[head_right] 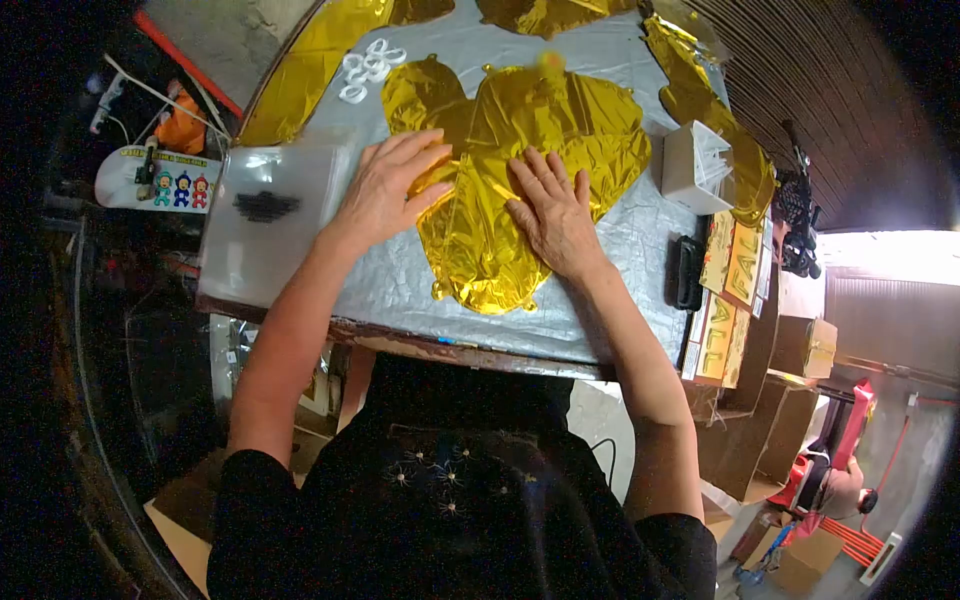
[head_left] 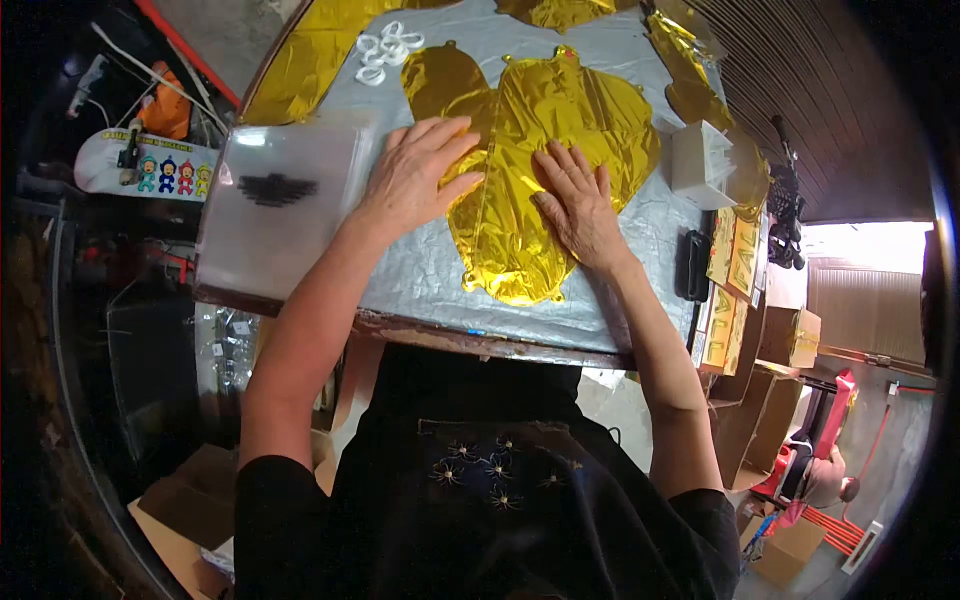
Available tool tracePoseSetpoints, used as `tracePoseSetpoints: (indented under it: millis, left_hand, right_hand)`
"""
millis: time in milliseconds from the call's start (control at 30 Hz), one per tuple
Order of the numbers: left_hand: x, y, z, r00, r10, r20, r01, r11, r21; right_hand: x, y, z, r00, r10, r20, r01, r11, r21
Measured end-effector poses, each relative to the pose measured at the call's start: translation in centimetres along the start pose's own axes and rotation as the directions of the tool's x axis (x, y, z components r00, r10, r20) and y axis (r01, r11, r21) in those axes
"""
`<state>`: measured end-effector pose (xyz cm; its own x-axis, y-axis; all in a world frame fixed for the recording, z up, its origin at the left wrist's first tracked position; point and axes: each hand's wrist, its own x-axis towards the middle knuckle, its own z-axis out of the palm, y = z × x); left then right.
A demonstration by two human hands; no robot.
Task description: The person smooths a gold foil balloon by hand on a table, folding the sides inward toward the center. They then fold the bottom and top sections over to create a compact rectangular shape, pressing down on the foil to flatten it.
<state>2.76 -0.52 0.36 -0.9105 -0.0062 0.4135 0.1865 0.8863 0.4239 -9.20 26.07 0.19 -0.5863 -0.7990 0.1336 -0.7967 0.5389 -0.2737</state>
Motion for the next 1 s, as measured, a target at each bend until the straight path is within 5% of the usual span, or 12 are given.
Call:
tracePoseSetpoints:
  millis: [233,1000]
  left_hand:
    - [0.1,2.6,-1.1,0.989,0.058,0.134,-0.046,0.995,-0.091]
    - [0.0,2.4,-0.5,0.991,0.047,0.124,-0.039,0.997,-0.065]
  right_hand:
    - [-0.1,-0.1,-0.2,1.000,-0.011,-0.006,0.011,1.000,0.020]
    - [-0.2,0.1,0.1,1.000,0.028,-0.014,-0.027,0.999,0.031]
